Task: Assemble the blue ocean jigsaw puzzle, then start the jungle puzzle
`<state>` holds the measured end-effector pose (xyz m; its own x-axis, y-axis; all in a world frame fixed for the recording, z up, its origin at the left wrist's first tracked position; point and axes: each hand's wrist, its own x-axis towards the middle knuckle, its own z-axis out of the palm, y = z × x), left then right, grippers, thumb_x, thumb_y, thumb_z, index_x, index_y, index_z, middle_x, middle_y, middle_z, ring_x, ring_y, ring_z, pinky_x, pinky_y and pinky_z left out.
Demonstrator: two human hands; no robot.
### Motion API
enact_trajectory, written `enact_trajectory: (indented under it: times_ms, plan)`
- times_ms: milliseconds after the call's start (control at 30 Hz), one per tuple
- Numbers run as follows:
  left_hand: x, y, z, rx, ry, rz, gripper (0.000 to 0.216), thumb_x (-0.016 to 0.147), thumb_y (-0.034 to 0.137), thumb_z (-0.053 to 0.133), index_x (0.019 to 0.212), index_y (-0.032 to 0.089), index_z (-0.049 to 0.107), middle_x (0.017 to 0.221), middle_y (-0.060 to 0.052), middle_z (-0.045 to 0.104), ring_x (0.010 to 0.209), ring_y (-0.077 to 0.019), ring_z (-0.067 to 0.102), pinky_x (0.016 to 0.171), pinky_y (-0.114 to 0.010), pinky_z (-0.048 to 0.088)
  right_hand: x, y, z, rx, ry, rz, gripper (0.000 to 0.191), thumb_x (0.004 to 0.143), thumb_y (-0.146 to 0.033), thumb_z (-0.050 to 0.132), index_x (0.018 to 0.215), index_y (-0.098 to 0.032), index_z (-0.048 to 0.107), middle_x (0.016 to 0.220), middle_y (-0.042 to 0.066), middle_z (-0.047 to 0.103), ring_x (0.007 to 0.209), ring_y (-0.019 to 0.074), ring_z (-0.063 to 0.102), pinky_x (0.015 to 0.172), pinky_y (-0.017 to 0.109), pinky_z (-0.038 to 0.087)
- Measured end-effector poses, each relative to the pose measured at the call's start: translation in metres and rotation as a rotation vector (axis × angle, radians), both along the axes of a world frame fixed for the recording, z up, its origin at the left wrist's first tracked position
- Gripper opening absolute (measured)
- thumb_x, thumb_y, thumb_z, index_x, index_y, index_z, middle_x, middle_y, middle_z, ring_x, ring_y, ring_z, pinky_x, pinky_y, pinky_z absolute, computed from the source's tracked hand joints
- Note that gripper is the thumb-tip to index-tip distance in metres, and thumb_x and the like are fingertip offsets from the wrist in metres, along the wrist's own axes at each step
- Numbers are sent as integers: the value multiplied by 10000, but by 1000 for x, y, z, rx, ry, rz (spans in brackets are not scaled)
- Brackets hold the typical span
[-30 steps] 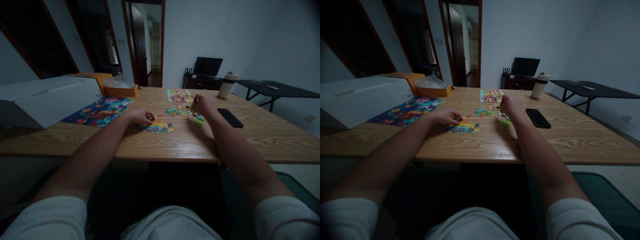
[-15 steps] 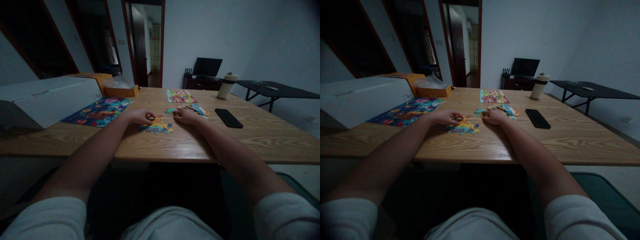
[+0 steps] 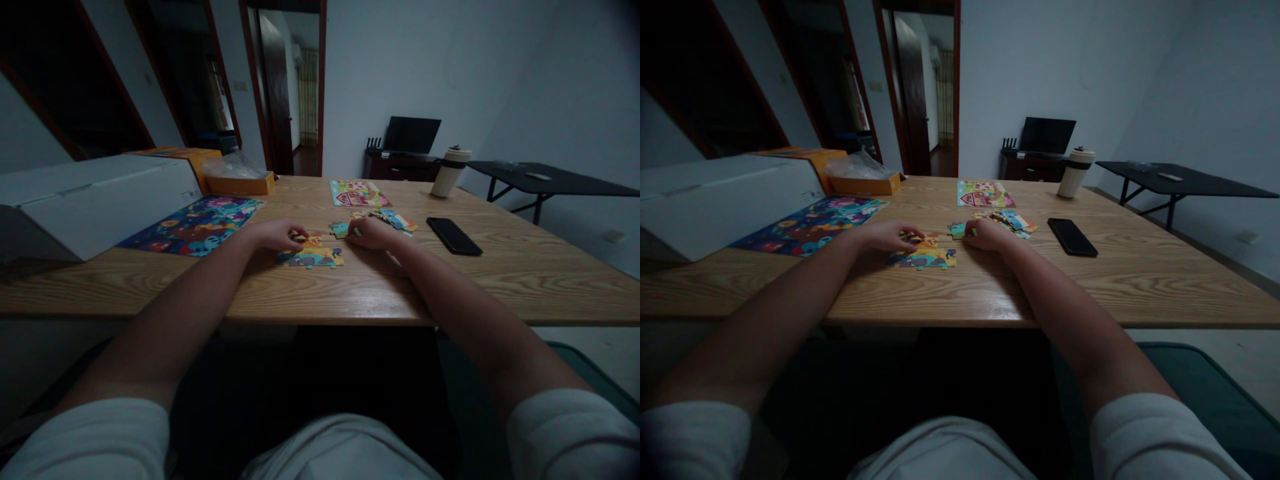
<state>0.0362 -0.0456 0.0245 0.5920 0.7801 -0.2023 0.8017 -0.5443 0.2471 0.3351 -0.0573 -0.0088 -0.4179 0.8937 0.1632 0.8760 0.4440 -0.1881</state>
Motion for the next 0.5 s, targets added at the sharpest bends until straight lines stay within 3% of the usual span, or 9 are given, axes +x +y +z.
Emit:
enact_trajectory:
  times_ms: [167, 267, 500]
  plan:
    - [3, -4, 3, 0, 2, 6, 581, 839, 415, 635, 1394, 244, 612, 1315, -100, 665, 1107, -264, 613, 944, -342, 448, 4, 0, -1, 5, 26, 100, 370, 871, -310, 650, 1227, -236, 715, 1112, 90, 746, 947, 231, 674, 840, 313, 481]
    - [4, -7, 5, 8, 20, 13, 581, 842, 408, 636, 1399, 242, 608, 1314, -101, 667, 1108, -266, 614, 943, -343, 450, 4, 2, 0, -38, 47, 220, 353, 863, -259, 633, 1197, -234, 744, 1219, 80, 719, 1067, 232, 653, 937, 313, 459]
    - [2, -5, 3, 4, 20, -6, 571, 857, 413, 626, 1390, 209, 601, 1322, -94, 665, 1117, -237, 620, 924, -296, 447, 10, -5, 12, -202, 125, 51, 292, 891, -380, 604, 961, -167, 790, 892, 73, 765, 771, 198, 665, 714, 295, 475]
